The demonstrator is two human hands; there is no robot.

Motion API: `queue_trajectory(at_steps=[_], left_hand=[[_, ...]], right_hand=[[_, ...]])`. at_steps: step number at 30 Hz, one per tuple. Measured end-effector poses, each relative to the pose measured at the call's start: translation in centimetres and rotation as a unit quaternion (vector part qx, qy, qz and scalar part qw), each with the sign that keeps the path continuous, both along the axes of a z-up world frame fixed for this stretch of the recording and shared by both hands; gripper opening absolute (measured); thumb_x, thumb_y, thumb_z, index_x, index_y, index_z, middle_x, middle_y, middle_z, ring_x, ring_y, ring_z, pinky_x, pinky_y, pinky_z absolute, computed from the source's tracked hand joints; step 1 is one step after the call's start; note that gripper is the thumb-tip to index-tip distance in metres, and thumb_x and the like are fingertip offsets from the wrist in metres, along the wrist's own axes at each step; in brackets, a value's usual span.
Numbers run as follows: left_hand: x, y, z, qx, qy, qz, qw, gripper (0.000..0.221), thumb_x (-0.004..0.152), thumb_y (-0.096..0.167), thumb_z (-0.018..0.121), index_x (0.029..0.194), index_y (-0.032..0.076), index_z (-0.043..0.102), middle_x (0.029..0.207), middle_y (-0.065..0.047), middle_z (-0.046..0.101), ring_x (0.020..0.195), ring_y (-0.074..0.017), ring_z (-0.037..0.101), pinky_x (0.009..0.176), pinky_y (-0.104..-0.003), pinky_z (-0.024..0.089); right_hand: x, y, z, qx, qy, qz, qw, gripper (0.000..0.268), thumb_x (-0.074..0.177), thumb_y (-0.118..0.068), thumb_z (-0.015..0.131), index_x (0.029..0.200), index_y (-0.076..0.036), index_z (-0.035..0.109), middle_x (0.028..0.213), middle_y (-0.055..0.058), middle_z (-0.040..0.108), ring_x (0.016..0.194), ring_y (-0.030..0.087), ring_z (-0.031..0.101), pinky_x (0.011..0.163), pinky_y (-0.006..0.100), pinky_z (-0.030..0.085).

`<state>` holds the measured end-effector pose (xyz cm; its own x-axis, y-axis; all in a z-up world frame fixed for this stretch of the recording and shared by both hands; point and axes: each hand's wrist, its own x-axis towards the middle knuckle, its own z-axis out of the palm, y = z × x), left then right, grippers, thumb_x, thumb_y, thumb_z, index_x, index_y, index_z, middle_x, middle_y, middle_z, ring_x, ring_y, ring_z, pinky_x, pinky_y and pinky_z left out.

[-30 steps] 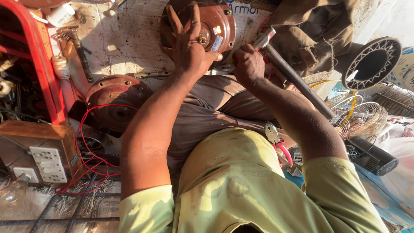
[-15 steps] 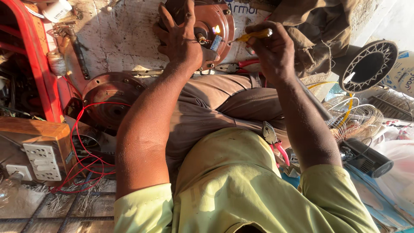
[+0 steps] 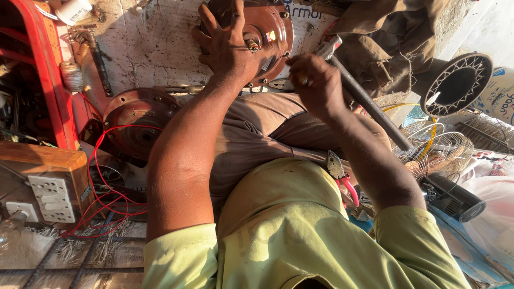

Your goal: The person sits on the floor and uses a screwdriver to adjust wires and components on a circular electrical motor part. They repeatedly tighten and loosen connections while manipulating the wires with their hands.

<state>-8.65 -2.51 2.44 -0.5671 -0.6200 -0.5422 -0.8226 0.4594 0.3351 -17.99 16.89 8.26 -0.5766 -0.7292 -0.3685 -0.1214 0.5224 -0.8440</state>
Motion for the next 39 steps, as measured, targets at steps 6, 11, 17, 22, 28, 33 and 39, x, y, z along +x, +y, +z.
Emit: queue_trajectory(at_steps=[6, 11, 17, 22, 28, 33, 39], left_hand=[[-0.4, 0.2, -0.2, 0.007, -0.035, 0.012, 0.999, 0.093, 0.09, 0.079, 0.068, 0.158, 0.052, 0.01, 0.162, -0.028, -0.001, 0.145, -0.059, 0.016, 0.097, -0.077, 0.041], [0.1, 0.1, -0.4, 0.005, -0.005, 0.031, 0.999, 0.113, 0.086, 0.082, 0.08, 0.161, 0.045, 0.004, 0.157, -0.038, -0.005, 0.14, -0.0675, 0.009, 0.094, -0.082, 0.037], [0.0, 0.1, 0.5, 0.086, -0.012, 0.066, 0.994, 0.114, 0.084, 0.072, 0.083, 0.16, 0.043, 0.003, 0.164, -0.032, -0.009, 0.146, -0.0675, 0.001, 0.091, -0.077, 0.047], [0.0, -0.3, 0.2, 0.044, 0.015, 0.062, 0.997, 0.118, 0.078, 0.072, 0.088, 0.158, 0.044, 0.006, 0.161, -0.032, -0.003, 0.143, -0.0665, 0.01, 0.094, -0.07, 0.05], [0.2, 0.1, -0.1, 0.014, 0.022, 0.062, 0.998, 0.117, 0.073, 0.064, 0.093, 0.157, 0.045, 0.014, 0.159, -0.029, 0.006, 0.14, -0.0559, 0.026, 0.088, -0.065, 0.055], [0.2, -0.2, 0.8, 0.024, 0.024, 0.051, 0.998, 0.113, 0.078, 0.064, 0.09, 0.158, 0.041, 0.013, 0.158, -0.03, 0.003, 0.141, -0.0561, 0.021, 0.084, -0.065, 0.056], [-0.5, -0.7, 2.3, 0.063, -0.006, 0.052, 0.997, 0.111, 0.08, 0.065, 0.087, 0.16, 0.04, 0.014, 0.16, -0.027, 0.005, 0.144, -0.053, 0.022, 0.087, -0.065, 0.056]], right_hand=[[3.8, 1.1, -0.5, -0.051, 0.166, -0.017, 0.985, 0.019, 0.096, 0.004, 0.075, 0.114, -0.003, 0.07, 0.132, 0.013, 0.07, 0.131, 0.032, 0.066, 0.11, 0.042, 0.057], [4.2, 1.6, -0.3, -0.05, 0.174, 0.0, 0.983, 0.02, 0.097, 0.003, 0.073, 0.116, -0.004, 0.071, 0.134, 0.014, 0.07, 0.132, 0.032, 0.066, 0.109, 0.041, 0.057], [3.3, 1.8, -0.3, -0.031, 0.143, 0.006, 0.989, 0.025, 0.093, 0.0, 0.077, 0.118, -0.004, 0.073, 0.132, 0.014, 0.071, 0.126, 0.03, 0.068, 0.104, 0.038, 0.058], [1.3, 2.5, 0.4, -0.123, -0.059, -0.099, 0.986, 0.03, 0.094, 0.001, 0.075, 0.124, -0.004, 0.07, 0.132, 0.013, 0.071, 0.123, 0.024, 0.07, 0.103, 0.038, 0.06], [-5.3, 3.4, -0.6, -0.171, -0.239, -0.328, 0.898, 0.02, 0.088, 0.002, 0.07, 0.107, -0.001, 0.065, 0.101, 0.011, 0.072, 0.089, 0.021, 0.072, 0.079, 0.036, 0.064], [-7.6, 0.1, -7.3, 0.203, 0.084, -0.161, 0.962, 0.022, 0.092, -0.021, 0.081, 0.098, -0.002, 0.072, 0.088, 0.011, 0.073, 0.073, 0.019, 0.068, 0.068, 0.037, 0.056], [-8.0, -4.4, -11.5, 0.254, 0.212, -0.123, 0.936, 0.022, 0.08, -0.022, 0.083, 0.098, -0.009, 0.08, 0.089, 0.015, 0.076, 0.079, 0.022, 0.07, 0.069, 0.04, 0.057]])
